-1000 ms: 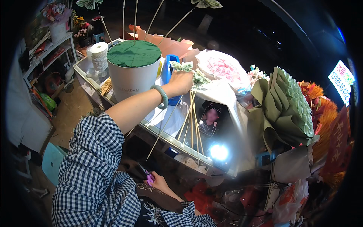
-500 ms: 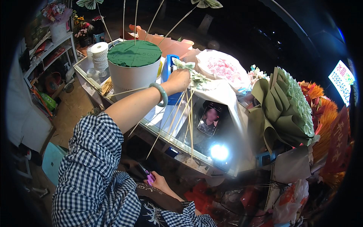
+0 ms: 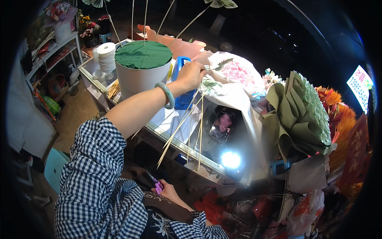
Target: The person assembles paper butterfly decorations by attaching folded paper wings to thin sticks. They use scissors to trim the sticks and place the finished butterflies into a white container with green floral foam. The process is repeated multiple times throughout the clip.
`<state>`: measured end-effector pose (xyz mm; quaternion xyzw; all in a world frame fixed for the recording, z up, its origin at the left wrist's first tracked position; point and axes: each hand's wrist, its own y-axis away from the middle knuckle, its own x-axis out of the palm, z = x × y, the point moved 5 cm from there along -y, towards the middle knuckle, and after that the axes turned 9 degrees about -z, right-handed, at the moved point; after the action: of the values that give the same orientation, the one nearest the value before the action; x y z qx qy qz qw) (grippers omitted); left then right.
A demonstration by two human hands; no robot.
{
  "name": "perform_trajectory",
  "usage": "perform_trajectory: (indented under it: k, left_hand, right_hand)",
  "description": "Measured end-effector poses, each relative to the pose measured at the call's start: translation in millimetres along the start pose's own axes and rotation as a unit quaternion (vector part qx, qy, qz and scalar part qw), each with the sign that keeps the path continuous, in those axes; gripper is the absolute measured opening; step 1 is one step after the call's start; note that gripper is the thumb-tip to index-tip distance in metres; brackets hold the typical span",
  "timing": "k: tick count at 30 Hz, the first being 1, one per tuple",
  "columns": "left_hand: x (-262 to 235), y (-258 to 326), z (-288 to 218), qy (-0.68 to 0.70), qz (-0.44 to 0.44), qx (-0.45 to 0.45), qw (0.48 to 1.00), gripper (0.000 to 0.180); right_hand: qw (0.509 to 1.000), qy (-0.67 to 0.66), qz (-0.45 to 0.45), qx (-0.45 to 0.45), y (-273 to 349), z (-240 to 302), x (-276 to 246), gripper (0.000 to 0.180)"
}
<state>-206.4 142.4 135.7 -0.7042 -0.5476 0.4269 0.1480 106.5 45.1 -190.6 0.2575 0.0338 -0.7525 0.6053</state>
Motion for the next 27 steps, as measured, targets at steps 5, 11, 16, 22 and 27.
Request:
perform_trajectory:
  k: [5,11,16,22,27]
  left_hand:
    - [-20.4,-2.1,-37.5,0.096,-0.038,0.012,0.995,0.026]
    - [-68.8,10.6,-68.4,0.278,0.053,-0.097,0.954,0.024]
    - [-120.9,67.4,-71.0,0.361,0.126,-0.186,0.905,0.025]
    - [-159.5,131.9,-43.3,0.426,0.082,-0.296,0.851,0.025]
    - [-171.2,167.4,-19.7,0.387,0.033,-0.315,0.866,0.024]
  right_hand:
    - [0.999,0.029,-0.013,-0.017,-2.7,-3.6,-5.3,0.042]
    - [0.998,-0.017,-0.038,-0.057,-0.6,-7.9,0.6,0.041]
    - [0.998,-0.043,-0.023,-0.043,-1.5,-15.5,2.8,0.041]
    - [0.979,0.119,-0.037,-0.16,-1.1,16.6,-5.9,0.039]
    - [0.97,0.179,-0.011,-0.166,-2.5,29.5,-5.7,0.04]
